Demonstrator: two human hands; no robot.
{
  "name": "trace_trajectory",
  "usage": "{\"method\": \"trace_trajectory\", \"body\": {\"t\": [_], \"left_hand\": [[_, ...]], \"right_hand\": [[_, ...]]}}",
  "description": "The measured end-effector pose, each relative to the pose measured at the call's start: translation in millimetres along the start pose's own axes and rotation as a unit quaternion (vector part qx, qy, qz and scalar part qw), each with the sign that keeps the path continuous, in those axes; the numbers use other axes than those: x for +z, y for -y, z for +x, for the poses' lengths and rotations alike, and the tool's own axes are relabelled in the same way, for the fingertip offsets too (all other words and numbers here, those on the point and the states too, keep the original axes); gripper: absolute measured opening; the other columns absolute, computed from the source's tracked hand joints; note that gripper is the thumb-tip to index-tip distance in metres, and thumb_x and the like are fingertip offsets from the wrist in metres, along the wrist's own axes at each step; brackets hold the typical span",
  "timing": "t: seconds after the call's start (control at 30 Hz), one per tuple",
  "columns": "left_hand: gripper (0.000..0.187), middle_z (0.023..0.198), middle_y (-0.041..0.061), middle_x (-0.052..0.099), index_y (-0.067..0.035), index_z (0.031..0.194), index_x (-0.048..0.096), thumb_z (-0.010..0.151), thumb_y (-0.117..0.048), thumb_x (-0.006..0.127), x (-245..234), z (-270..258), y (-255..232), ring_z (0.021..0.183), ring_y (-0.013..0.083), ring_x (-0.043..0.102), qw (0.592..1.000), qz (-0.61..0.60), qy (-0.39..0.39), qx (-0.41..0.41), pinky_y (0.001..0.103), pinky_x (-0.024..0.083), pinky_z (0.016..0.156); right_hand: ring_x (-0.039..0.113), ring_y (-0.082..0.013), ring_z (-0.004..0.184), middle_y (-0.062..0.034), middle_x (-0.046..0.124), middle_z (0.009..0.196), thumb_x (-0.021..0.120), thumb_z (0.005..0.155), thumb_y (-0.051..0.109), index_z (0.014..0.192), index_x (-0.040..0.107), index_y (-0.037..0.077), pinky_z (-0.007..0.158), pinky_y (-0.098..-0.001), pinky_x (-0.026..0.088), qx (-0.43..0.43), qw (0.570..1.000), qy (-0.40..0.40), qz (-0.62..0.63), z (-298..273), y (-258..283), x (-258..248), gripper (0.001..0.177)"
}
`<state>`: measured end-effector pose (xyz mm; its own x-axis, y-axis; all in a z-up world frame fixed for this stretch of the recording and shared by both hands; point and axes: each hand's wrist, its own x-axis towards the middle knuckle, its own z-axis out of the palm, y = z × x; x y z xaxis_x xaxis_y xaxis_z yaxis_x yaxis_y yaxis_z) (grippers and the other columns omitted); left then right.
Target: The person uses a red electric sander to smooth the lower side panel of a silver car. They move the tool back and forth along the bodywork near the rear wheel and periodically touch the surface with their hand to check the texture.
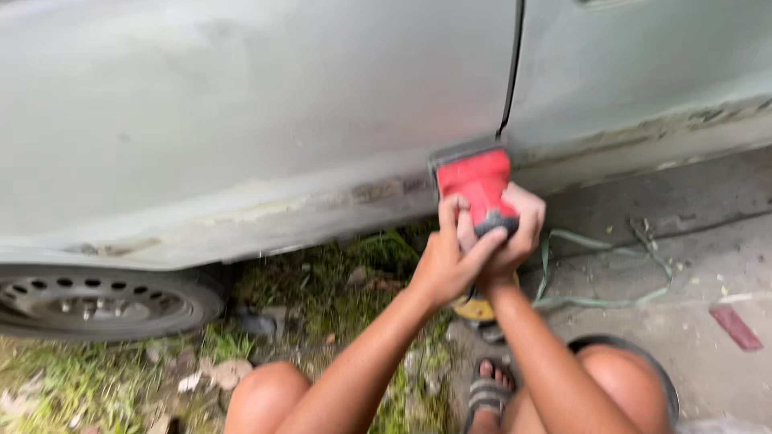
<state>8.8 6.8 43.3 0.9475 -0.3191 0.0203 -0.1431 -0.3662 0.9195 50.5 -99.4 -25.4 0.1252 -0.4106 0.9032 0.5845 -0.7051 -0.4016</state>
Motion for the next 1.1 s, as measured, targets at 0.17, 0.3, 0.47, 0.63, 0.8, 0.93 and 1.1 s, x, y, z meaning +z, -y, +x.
{"method": "trace_trajectory", "body": {"t": [0.17,0.3,0.47,0.63,0.8,0.93,1.1], "left_hand": [[0.059,0.084,0.034,0.068,-0.020,0.129,0.032,0.090,-0.049,0.064,8,3,32,0.099,0.0538,0.068,1.000,-0.004,0.009,0.010,0.060,0.051,0.091],[0.057,0.082,0.032,0.068,-0.019,0.130,0.031,0.093,-0.050,0.061,-1,1,11,0.098,0.0527,0.068,1.000,0.015,0.009,0.004,0.060,0.051,0.089],[0.058,0.083,0.035,0.068,-0.019,0.131,0.032,0.091,-0.048,0.063,0,1,13,0.099,0.0552,0.067,1.000,-0.014,-0.012,0.013,0.060,0.050,0.090],[0.059,0.087,0.034,0.069,-0.021,0.132,0.031,0.091,-0.051,0.063,-8,-2,6,0.100,0.0540,0.067,1.000,-0.005,0.020,-0.022,0.061,0.050,0.092],[0.059,0.088,0.036,0.067,-0.018,0.132,0.031,0.094,-0.051,0.060,-5,-8,10,0.102,0.0548,0.066,1.000,-0.012,0.022,-0.016,0.061,0.049,0.091],[0.060,0.091,0.034,0.069,-0.021,0.132,0.031,0.091,-0.053,0.061,-4,-1,13,0.103,0.0536,0.067,1.000,0.013,0.018,-0.014,0.061,0.050,0.095],[0.060,0.092,0.035,0.069,-0.022,0.132,0.031,0.089,-0.052,0.061,-5,5,-9,0.104,0.0536,0.067,1.000,0.000,-0.007,0.005,0.061,0.050,0.095]], "right_hand": [[0.067,-0.0386,0.094,-0.0207,0.066,0.105,0.072,0.089,0.040,0.103,0.067,-0.004,0.090,-0.0441,0.051,0.016,1.000,-0.011,0.006,-30,-6,-3,0.046],[0.068,-0.0373,0.093,-0.0182,0.068,0.102,0.086,0.076,0.023,0.102,0.068,0.000,0.089,-0.0431,0.050,0.035,0.999,-0.014,-0.004,-16,-2,2,0.039],[0.068,-0.0381,0.096,-0.0199,0.067,0.105,0.072,0.089,0.040,0.102,0.067,-0.003,0.091,-0.0441,0.052,0.012,1.000,-0.014,-0.007,-16,0,5,0.045],[0.067,-0.0406,0.097,-0.0218,0.067,0.105,0.086,0.081,0.036,0.104,0.064,-0.003,0.093,-0.0473,0.050,0.054,0.998,0.010,-0.006,-27,-6,6,0.050],[0.066,-0.0375,0.101,-0.0206,0.066,0.110,0.085,0.079,0.031,0.108,0.067,-0.002,0.096,-0.0439,0.048,0.046,0.999,0.000,-0.002,-24,7,2,0.047],[0.066,-0.0338,0.100,-0.0199,0.066,0.109,0.084,0.082,0.030,0.108,0.065,-0.002,0.096,-0.0432,0.048,0.078,0.996,-0.007,0.040,-44,-16,8,0.045],[0.066,-0.0364,0.102,-0.0204,0.066,0.110,0.085,0.079,0.020,0.108,0.065,-0.003,0.098,-0.0449,0.046,0.023,1.000,0.003,0.019,2,-1,5,0.042]]}}
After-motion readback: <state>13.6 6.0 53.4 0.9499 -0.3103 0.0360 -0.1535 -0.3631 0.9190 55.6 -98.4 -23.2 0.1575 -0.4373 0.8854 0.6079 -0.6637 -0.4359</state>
